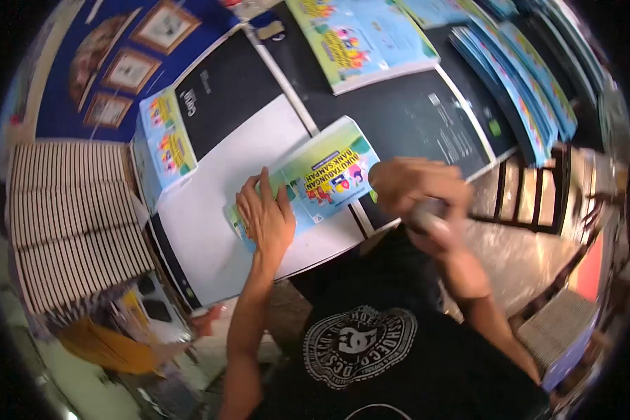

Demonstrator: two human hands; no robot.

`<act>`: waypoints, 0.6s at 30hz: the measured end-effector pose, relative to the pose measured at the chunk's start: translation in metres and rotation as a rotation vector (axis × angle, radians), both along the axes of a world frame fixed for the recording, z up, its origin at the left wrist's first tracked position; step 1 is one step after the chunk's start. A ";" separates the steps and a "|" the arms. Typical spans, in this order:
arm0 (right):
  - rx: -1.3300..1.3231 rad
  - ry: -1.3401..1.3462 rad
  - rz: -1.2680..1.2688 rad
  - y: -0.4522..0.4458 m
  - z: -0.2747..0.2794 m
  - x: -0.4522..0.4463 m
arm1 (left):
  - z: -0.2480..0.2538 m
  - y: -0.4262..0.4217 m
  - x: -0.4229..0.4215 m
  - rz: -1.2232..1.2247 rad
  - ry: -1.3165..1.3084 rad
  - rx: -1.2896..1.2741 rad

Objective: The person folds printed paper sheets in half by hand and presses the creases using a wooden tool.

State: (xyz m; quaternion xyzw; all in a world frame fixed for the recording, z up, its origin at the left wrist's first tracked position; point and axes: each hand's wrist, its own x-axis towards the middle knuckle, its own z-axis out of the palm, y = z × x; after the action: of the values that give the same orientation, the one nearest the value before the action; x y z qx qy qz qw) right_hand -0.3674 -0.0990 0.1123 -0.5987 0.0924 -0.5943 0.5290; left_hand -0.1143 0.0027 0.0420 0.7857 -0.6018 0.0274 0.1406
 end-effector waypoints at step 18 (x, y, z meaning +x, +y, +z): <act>-0.372 0.377 0.372 0.051 0.054 0.056 | -0.006 -0.025 0.098 -0.528 0.296 -0.060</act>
State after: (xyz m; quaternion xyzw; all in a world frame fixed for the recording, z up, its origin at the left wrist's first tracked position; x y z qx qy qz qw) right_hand -0.3116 -0.0476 0.1661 -0.7911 -0.0325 -0.3730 0.4837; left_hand -0.0165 -0.0227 0.0361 0.5930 -0.7572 -0.1071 0.2521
